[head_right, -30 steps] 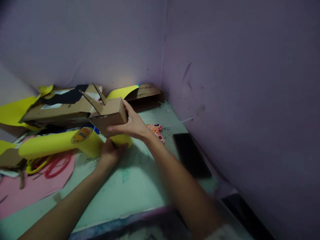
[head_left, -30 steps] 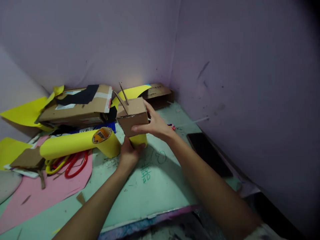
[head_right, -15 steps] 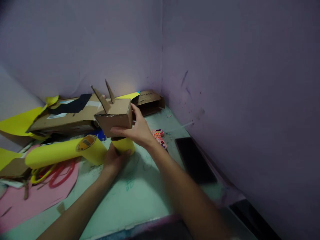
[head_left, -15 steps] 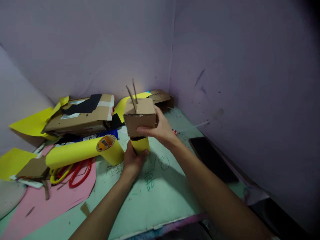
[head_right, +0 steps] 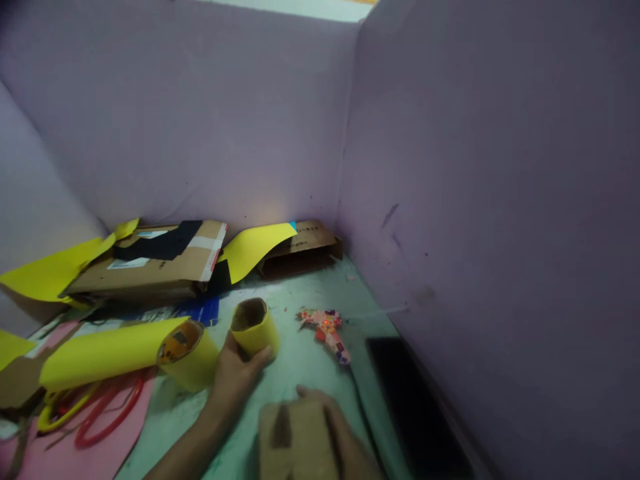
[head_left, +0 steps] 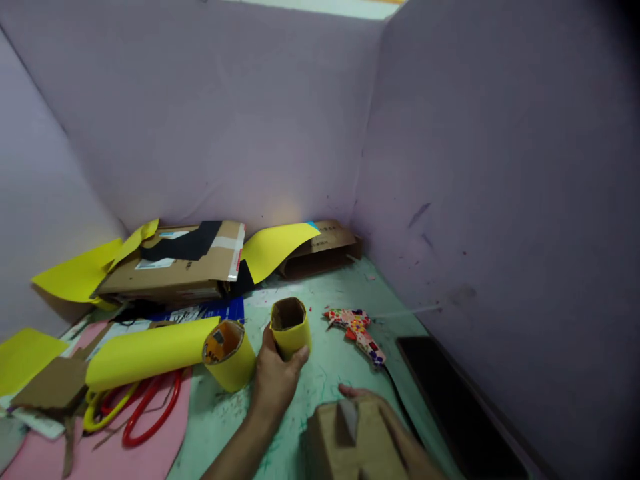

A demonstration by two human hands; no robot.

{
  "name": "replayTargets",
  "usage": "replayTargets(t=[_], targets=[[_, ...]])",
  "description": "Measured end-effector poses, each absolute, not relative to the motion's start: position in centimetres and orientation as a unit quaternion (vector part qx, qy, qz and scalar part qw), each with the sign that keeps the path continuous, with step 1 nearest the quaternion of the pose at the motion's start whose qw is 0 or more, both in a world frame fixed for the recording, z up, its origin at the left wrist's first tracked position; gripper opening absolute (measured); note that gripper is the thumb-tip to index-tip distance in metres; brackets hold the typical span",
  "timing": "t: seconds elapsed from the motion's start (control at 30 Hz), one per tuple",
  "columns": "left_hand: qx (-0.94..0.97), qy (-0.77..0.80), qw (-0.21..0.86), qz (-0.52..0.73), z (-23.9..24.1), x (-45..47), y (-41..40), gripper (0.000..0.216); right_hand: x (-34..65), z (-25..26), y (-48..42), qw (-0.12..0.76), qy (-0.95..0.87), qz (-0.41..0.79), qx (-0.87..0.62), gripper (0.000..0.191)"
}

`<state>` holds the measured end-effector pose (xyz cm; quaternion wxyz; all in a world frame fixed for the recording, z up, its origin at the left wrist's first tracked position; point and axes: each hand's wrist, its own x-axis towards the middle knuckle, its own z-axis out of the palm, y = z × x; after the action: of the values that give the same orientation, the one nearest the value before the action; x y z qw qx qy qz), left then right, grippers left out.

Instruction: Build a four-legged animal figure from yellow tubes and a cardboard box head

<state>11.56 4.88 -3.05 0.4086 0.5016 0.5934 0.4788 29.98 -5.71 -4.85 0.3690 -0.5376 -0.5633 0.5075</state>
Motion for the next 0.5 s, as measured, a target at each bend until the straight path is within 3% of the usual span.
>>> replayTargets(t=[0.17, 0.27, 0.33, 0.4, 0.5], targets=[[0.512, 0.593, 0.409, 0.468, -3.3, 11.8, 6.4, 0.063, 27.2, -5.4, -2.5, 0.243, -0.588, 0.581, -0.508, 0.084], [0.512, 0.619, 0.395, 0.445, -3.8, 11.5, 6.8, 0.066, 29.3, -4.5, -2.6, 0.202, -0.627, 0.557, -0.506, 0.072], [0.508, 0.632, 0.391, 0.436, -4.1, 11.3, 6.8, 0.07, 31.9, -3.0, -3.0, 0.215, -0.644, 0.509, -0.53, 0.06], [0.504, 0.634, 0.397, 0.432, -4.4, 11.2, 6.6, 0.076, 34.2, -1.1, -2.6, 0.261, -0.628, 0.452, -0.577, 0.06], [0.488, 0.642, 0.39, 0.444, -5.0, 11.2, 6.2, 0.078, 35.3, 1.3, 0.1, 0.301, -0.598, 0.308, -0.676, 0.045]])
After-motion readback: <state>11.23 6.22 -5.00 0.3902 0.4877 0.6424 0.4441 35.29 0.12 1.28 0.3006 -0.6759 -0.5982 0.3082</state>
